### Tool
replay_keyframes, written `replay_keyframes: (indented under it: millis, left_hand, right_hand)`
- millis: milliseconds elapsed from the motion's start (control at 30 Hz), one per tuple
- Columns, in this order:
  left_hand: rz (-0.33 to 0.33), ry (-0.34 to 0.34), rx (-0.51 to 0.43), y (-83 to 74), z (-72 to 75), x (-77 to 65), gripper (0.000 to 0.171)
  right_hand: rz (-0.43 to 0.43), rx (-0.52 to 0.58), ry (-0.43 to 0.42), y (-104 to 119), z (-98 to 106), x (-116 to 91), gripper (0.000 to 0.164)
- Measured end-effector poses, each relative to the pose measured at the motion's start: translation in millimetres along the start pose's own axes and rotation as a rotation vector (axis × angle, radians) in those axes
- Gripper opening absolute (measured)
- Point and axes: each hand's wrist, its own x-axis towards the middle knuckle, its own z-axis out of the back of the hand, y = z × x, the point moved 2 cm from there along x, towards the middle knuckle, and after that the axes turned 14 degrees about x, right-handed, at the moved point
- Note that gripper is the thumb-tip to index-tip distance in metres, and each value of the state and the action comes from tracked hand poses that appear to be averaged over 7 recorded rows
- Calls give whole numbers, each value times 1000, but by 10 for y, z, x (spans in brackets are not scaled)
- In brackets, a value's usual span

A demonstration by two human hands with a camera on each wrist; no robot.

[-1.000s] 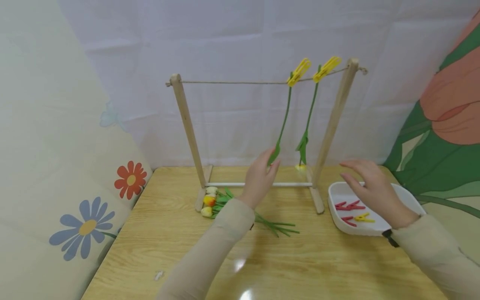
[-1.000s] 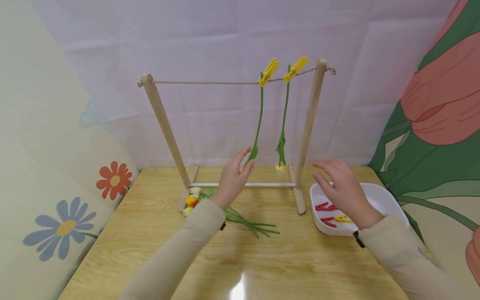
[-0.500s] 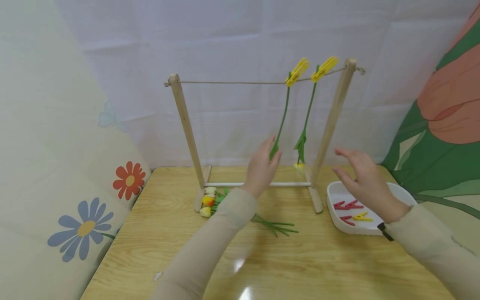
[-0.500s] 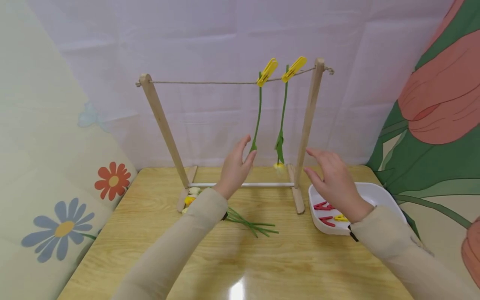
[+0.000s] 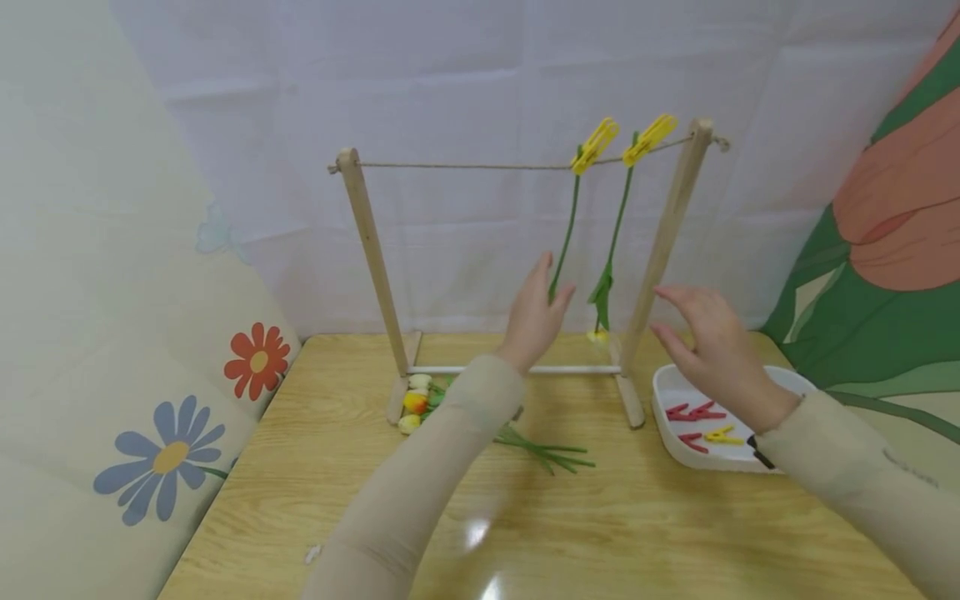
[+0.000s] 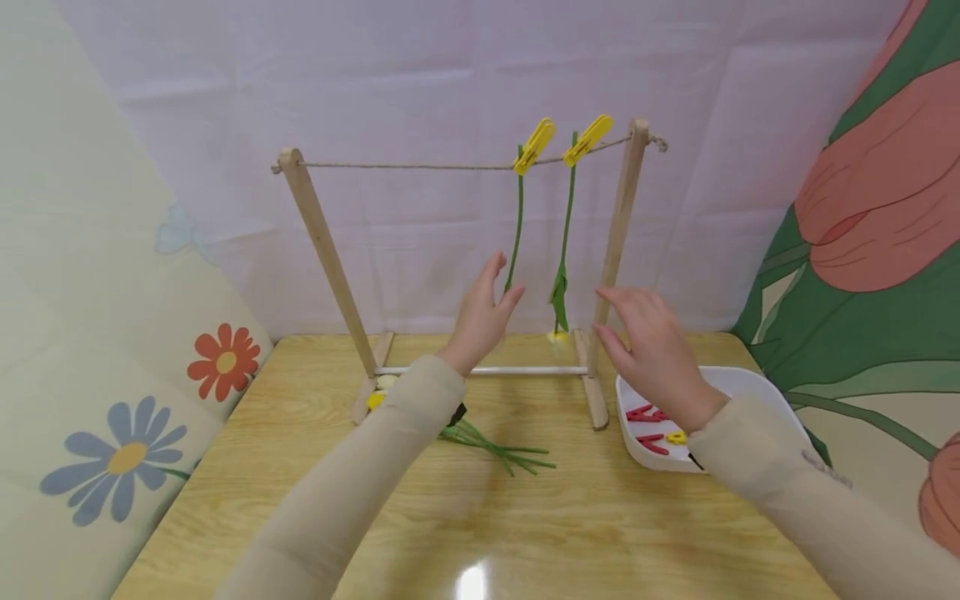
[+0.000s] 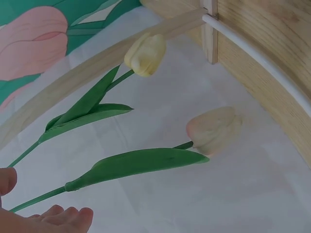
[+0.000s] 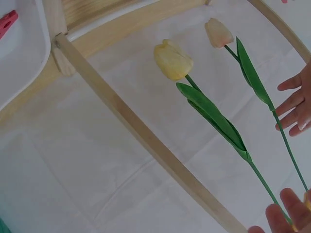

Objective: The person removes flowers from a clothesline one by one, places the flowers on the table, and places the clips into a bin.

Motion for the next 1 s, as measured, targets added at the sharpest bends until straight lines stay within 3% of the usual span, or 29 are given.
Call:
replay_keyframes:
  millis: [233,467,733,833,1000]
  left_hand:
    - [42,19,-46,-24,9,125,60]
    - [27,16,-78,-16,-18,242,53]
    - [99,-81,-348,-14,-55,348,42]
    - [85,-106,-392,-21,-38,367,36]
    - [55,-111,-472,12,-14,351,26]
  right_hand:
    - [50,-25,-6,-18,-5,81,66]
    - [145,-71,-27,1,3,290,57]
    - [256,-101,-24,17,32,605,53]
    - [288,-112,-29,5,82,753,52]
    - [351,-189,9,6,183,1010,35]
